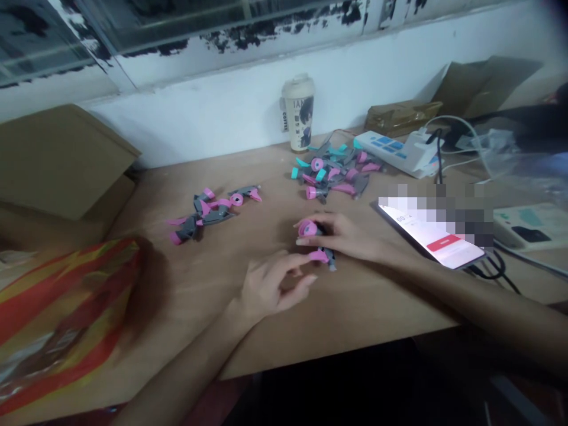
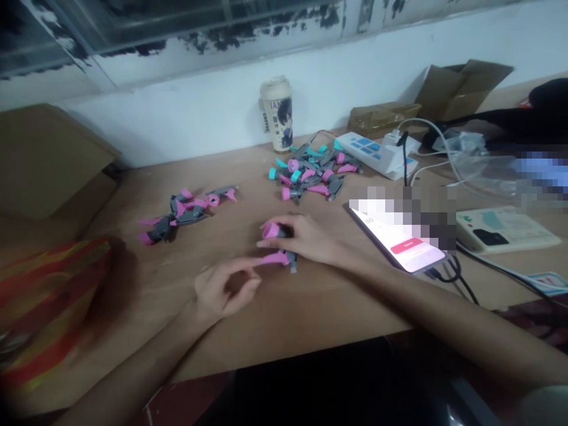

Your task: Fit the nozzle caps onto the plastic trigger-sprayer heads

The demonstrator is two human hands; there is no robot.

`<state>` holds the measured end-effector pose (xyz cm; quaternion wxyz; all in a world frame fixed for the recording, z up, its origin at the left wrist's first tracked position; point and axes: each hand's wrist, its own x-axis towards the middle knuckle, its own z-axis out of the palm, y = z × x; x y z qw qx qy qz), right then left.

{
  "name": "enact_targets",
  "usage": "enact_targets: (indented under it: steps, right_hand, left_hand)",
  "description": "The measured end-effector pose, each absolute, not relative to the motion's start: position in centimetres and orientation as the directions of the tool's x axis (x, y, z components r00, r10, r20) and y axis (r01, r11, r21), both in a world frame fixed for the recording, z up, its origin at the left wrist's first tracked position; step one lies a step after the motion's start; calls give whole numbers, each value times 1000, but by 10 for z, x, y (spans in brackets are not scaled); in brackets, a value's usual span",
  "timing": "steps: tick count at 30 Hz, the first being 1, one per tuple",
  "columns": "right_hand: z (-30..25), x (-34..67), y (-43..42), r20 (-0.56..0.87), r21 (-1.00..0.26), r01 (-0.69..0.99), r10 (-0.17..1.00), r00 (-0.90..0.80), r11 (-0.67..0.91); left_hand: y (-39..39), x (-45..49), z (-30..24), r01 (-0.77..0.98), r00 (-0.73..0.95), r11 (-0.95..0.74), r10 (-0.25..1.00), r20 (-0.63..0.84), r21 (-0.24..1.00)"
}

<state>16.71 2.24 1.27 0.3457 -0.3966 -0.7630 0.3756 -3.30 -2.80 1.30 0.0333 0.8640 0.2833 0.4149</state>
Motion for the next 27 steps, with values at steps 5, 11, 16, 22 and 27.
enact_targets:
  steps: [5, 11, 16, 22, 27]
  right_hand:
    - [13, 178, 11, 296, -781, 364, 814, -500, 508]
    - [4, 177, 5, 376, -659, 415, 752, -541, 628]
    - [3, 172, -2, 368, -690, 404, 771, -519, 601]
    - [3, 170, -4, 446, -595, 378, 682, -579, 710]
    - [-1, 169, -4, 472, -591, 392, 696, -541, 705]
  left_hand:
    - [-21, -35, 12, 479, 238, -566, 819, 522, 671]
    - [-6, -30, 8, 369, 322, -391, 905, 279, 843]
    - [-5, -29, 11, 318, 412, -213, 909, 67, 924]
    - [-6, -29, 16, 354, 494, -244, 868, 41, 903]
    - [-5, -30, 14, 354, 509, -248, 860, 36, 902]
